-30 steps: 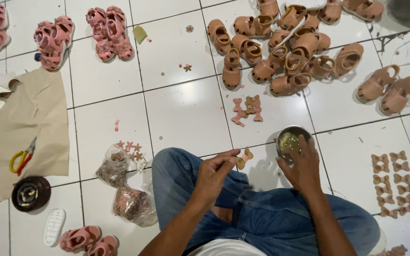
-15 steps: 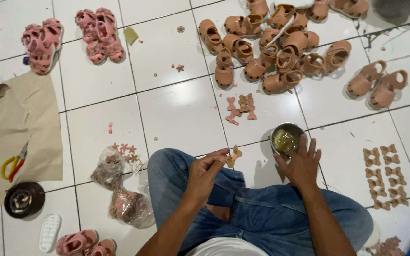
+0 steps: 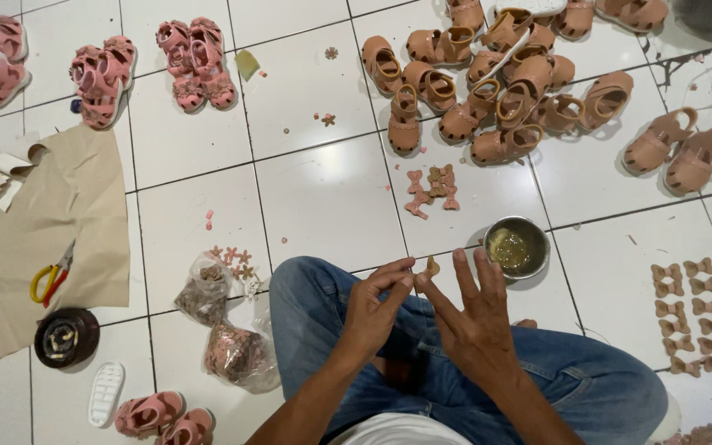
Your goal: The person sits on the floor and assembles small pink shoes by attaching bow-shaped decorations. They pick up a bow, apply adhesive from a small metal bowl, and press the bow onto the shoe. The person repeats this process for multiple shoes, placing finished ones aside.
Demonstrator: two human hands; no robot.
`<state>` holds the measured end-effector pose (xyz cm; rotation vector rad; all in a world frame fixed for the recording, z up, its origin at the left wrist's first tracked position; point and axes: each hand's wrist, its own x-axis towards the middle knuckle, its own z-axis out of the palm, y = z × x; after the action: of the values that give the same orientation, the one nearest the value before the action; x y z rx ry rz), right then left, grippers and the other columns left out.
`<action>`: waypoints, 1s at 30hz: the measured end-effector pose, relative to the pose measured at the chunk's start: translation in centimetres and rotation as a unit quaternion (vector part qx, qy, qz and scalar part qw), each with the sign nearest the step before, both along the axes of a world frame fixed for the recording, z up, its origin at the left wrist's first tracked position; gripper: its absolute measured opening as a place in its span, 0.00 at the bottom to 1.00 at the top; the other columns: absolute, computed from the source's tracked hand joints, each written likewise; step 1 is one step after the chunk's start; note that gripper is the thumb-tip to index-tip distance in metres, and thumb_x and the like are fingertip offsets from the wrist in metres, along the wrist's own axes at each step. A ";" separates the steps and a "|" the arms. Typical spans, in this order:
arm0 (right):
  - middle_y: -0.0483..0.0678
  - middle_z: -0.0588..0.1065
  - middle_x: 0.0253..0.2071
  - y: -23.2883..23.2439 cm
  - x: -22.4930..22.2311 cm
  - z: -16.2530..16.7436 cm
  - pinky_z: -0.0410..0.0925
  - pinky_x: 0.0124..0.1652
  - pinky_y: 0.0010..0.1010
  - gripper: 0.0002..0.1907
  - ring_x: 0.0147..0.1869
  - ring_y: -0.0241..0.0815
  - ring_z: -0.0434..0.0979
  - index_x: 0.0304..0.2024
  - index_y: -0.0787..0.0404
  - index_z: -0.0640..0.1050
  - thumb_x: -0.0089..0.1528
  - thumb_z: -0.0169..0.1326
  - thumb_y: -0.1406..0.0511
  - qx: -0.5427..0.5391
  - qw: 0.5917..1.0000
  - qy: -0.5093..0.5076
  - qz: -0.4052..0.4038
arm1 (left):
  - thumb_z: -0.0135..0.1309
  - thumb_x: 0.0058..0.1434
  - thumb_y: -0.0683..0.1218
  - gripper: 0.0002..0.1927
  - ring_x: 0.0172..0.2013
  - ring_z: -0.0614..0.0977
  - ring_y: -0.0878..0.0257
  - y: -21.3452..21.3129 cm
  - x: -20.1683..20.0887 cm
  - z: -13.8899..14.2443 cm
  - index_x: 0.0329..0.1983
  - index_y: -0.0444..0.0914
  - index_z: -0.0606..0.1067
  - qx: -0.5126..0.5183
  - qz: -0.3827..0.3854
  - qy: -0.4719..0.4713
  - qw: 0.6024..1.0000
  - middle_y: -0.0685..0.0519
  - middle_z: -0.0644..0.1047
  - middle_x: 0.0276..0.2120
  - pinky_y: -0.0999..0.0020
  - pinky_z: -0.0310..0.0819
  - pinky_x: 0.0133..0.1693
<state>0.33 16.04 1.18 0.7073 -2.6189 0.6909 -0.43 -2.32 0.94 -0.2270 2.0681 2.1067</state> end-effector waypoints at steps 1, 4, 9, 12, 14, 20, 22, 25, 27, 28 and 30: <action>0.55 0.52 0.76 0.0 0.0 -0.2 0.52 0.71 0.65 0.33 0.80 0.63 0.47 0.66 0.43 0.73 0.58 0.59 0.70 0.017 1.000 0.008 0.000 | 0.54 0.68 0.47 0.14 0.53 0.82 0.61 0.0 0.0 0.1 0.44 0.33 0.83 0.012 0.000 -0.007 1.000 0.45 0.80 0.58 0.66 0.74 0.54; 0.53 0.52 0.77 0.1 0.6 -1.5 0.52 0.71 0.64 0.33 0.80 0.62 0.46 0.67 0.45 0.73 0.59 0.60 0.69 0.058 0.998 0.034 0.002 | 0.54 0.67 0.48 0.14 0.57 0.81 0.59 0.1 0.0 0.1 0.43 0.34 0.83 0.054 0.008 -0.034 0.998 0.46 0.78 0.60 0.63 0.72 0.59; 0.54 0.53 0.75 1.1 1.8 -3.2 0.51 0.69 0.62 0.30 0.78 0.62 0.48 0.63 0.47 0.74 0.56 0.60 0.66 0.110 0.994 0.010 0.006 | 0.55 0.66 0.48 0.14 0.60 0.78 0.60 0.0 -0.2 -0.5 0.45 0.35 0.83 0.124 0.029 -0.085 0.988 0.47 0.78 0.61 0.61 0.64 0.64; 0.59 0.61 0.72 2.0 1.6 -3.1 0.60 0.67 0.47 0.26 0.76 0.57 0.60 0.61 0.49 0.74 0.60 0.57 0.67 -0.054 0.996 -0.060 -0.042 | 0.56 0.66 0.47 0.13 0.58 0.78 0.57 0.1 -0.3 -0.9 0.44 0.34 0.83 0.164 0.028 -0.097 0.981 0.45 0.79 0.60 0.60 0.64 0.65; 0.56 0.73 0.62 3.0 0.6 -2.9 0.69 0.59 0.40 0.26 0.65 0.51 0.74 0.64 0.54 0.73 0.62 0.55 0.66 -0.330 0.877 -0.324 -0.130 | 0.56 0.66 0.47 0.13 0.59 0.77 0.59 0.4 -0.2 -1.3 0.44 0.33 0.83 0.178 -0.002 -0.090 0.980 0.46 0.79 0.60 0.62 0.63 0.65; 0.54 0.81 0.46 5.6 -1.1 -3.3 0.75 0.44 0.33 0.25 0.46 0.41 0.81 0.64 0.66 0.71 0.64 0.54 0.68 -0.599 0.639 -0.465 -0.133 | 0.55 0.67 0.47 0.15 0.56 0.79 0.60 2.6 -0.1 -3.2 0.44 0.30 0.83 0.126 -0.078 -0.071 0.986 0.46 0.79 0.59 0.64 0.68 0.60; 0.54 0.80 0.44 7.0 -0.4 -3.6 0.75 0.43 0.32 0.25 0.44 0.40 0.81 0.63 0.67 0.71 0.62 0.57 0.71 -0.617 0.636 -0.447 -0.125 | 0.55 0.66 0.47 0.15 0.56 0.80 0.60 3.9 0.0 -4.1 0.44 0.30 0.83 0.122 -0.097 -0.074 0.985 0.45 0.79 0.59 0.64 0.70 0.59; 0.52 0.79 0.41 8.9 0.4 -4.5 0.76 0.42 0.32 0.22 0.42 0.39 0.81 0.60 0.70 0.74 0.62 0.58 0.72 -0.633 0.641 -0.416 -0.126 | 0.55 0.65 0.46 0.15 0.56 0.80 0.60 6.0 -0.1 -5.6 0.46 0.30 0.83 0.128 -0.108 -0.106 0.980 0.45 0.78 0.60 0.66 0.72 0.57; 0.51 0.80 0.41 10.4 0.8 -5.1 0.76 0.43 0.31 0.21 0.43 0.38 0.81 0.58 0.70 0.75 0.62 0.58 0.72 -0.631 0.655 -0.394 -0.133 | 0.55 0.66 0.47 0.16 0.56 0.80 0.61 7.5 -0.2 -6.3 0.47 0.30 0.83 0.100 -0.127 -0.129 0.978 0.46 0.78 0.61 0.67 0.71 0.57; 0.51 0.79 0.40 11.3 0.8 -5.4 0.76 0.44 0.31 0.19 0.43 0.38 0.80 0.57 0.70 0.75 0.63 0.58 0.72 -0.620 0.671 -0.379 -0.144 | 0.56 0.65 0.46 0.17 0.56 0.79 0.60 8.2 -0.4 -6.6 0.52 0.31 0.81 0.106 -0.134 -0.138 0.976 0.44 0.78 0.60 0.66 0.71 0.57; 0.51 0.79 0.40 13.0 0.8 -6.2 0.77 0.45 0.30 0.16 0.43 0.37 0.80 0.54 0.71 0.76 0.64 0.58 0.72 -0.598 0.700 -0.354 -0.165 | 0.57 0.65 0.46 0.22 0.56 0.78 0.58 9.7 -0.7 -7.1 0.62 0.35 0.76 0.116 -0.142 -0.158 0.970 0.39 0.79 0.57 0.66 0.70 0.56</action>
<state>1.09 29.07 -4.99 -0.5271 -1.9115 2.4828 -1.14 7.35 -6.11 -0.2044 1.5588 1.9668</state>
